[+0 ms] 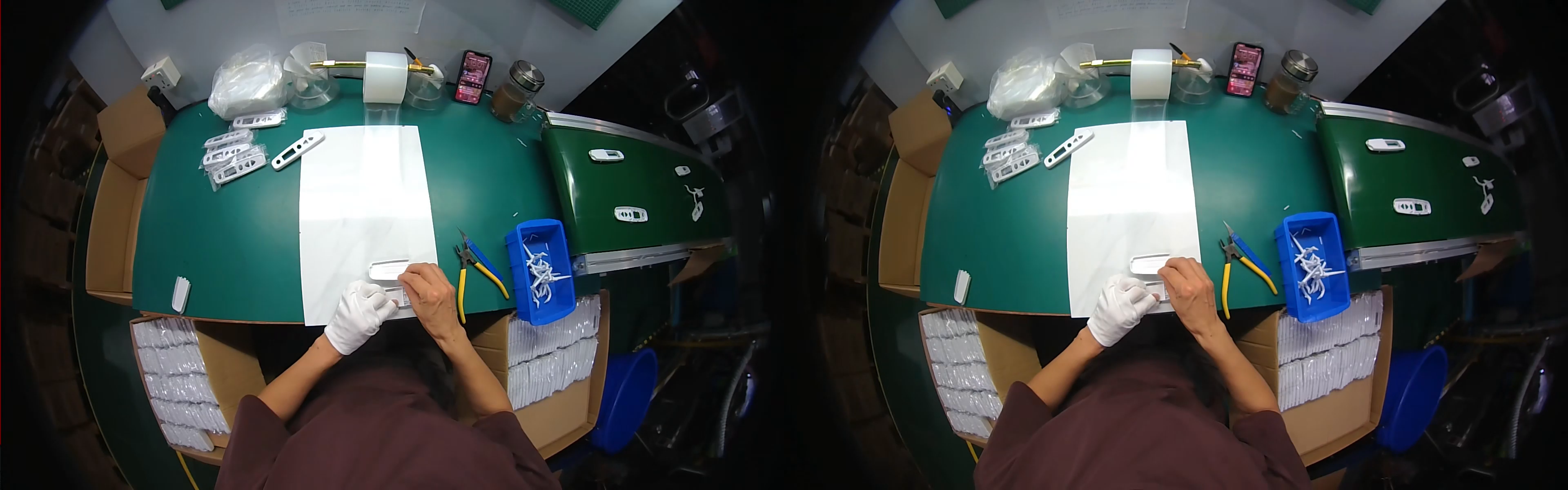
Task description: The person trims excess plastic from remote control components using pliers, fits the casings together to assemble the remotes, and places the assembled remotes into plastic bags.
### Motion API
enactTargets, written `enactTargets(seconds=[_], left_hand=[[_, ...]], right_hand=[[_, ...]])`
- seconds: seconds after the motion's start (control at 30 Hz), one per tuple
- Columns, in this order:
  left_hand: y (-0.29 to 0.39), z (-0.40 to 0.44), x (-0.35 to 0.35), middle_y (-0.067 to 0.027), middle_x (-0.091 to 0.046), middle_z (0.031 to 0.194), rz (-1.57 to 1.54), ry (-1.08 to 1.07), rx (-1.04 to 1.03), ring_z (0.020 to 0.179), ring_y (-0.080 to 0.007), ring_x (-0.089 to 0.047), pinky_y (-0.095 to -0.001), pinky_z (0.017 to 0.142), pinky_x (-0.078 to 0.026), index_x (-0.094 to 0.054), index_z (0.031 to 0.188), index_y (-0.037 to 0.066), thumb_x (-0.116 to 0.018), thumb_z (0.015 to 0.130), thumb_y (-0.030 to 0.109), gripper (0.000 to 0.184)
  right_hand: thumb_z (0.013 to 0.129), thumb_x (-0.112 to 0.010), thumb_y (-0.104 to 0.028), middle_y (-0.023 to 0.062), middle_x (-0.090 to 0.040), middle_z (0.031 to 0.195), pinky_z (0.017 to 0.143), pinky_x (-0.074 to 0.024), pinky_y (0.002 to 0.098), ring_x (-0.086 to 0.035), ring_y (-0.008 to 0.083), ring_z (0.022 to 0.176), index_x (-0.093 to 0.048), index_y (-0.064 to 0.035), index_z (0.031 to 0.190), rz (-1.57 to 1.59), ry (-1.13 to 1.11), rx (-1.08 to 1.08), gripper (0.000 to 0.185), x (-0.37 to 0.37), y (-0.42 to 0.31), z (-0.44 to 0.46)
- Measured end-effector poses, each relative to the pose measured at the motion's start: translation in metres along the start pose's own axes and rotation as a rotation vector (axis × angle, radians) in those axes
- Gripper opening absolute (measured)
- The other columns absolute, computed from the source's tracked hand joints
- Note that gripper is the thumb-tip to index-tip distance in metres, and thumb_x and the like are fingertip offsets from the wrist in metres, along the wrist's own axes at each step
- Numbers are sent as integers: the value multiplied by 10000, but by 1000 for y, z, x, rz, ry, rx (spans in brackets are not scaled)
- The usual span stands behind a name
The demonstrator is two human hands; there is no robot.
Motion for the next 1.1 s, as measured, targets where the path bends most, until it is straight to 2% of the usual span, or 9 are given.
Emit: enactTargets(seconds=[0.13,0.33,0.6,0.7,0.77,0.9,0.97,1.0,1.1], left_hand=[[4,6,6,13,-519,782,38,72,-8,831,-177,-576,-351,672,-457,-644,853,117,-675,710,127,147],[4,5,5,9,-543,791,27,39,1,829,-181,-586,-354,657,-462,-653,863,116,-684,721,115,146],[5,4,2,7,-588,817,-5,45,24,838,-193,-609,-378,724,-473,-658,902,143,-712,783,126,132],[4,1,2,12,-582,821,41,95,23,851,-203,-602,-399,756,-463,-652,906,156,-729,784,133,146],[4,0,2,13,-576,820,56,112,20,854,-208,-597,-409,768,-457,-645,898,160,-739,781,134,153],[5,4,5,9,-546,795,55,139,34,846,-214,-583,-411,779,-449,-592,825,155,-778,767,136,196],[7,7,7,7,-542,780,64,128,57,834,-214,-582,-407,776,-448,-591,821,156,-778,765,143,196],[7,9,8,7,-542,780,65,130,54,834,-214,-582,-407,776,-448,-591,821,156,-778,765,143,196],[9,13,11,8,-547,774,80,101,84,820,-208,-581,-403,788,-442,-596,822,158,-774,767,157,187]], right_hand=[[773,-696,8,86,-629,912,737,-516,388,-621,286,850,-666,-23,881,2,-16,7,117,-4,2,-1],[769,-670,5,83,-628,930,764,-505,388,-610,287,877,-660,-30,876,-8,-44,-2,113,-6,4,0],[801,-644,-35,76,-649,988,867,-465,396,-594,274,981,-681,-45,916,-18,-140,8,121,14,11,-3],[820,-652,-58,86,-653,996,867,-466,399,-597,285,983,-682,-46,915,-87,-15,21,100,56,29,0],[856,-675,-68,125,-678,1004,875,-495,400,-618,307,993,-717,-31,938,-157,64,-75,99,109,44,11],[894,-644,-79,131,-679,1026,908,-489,381,-625,294,1019,-709,-22,987,-470,380,-225,127,218,109,26],[891,-650,-136,142,-655,1007,854,-493,407,-620,324,954,-705,-27,995,-631,514,-293,161,262,163,27],[885,-673,-166,148,-644,974,815,-496,424,-622,329,921,-701,-21,1013,-646,517,-435,196,280,181,30],[854,-725,-225,162,-634,955,771,-498,444,-624,342,880,-688,-22,993,-878,531,-466,249,302,222,34]])
Point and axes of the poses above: each hand's wrist, its own z-axis towards the middle knuckle, its own x-axis out of the back of the hand, y = z × x, the point moved 1 cm from there along z, towards the middle knuckle
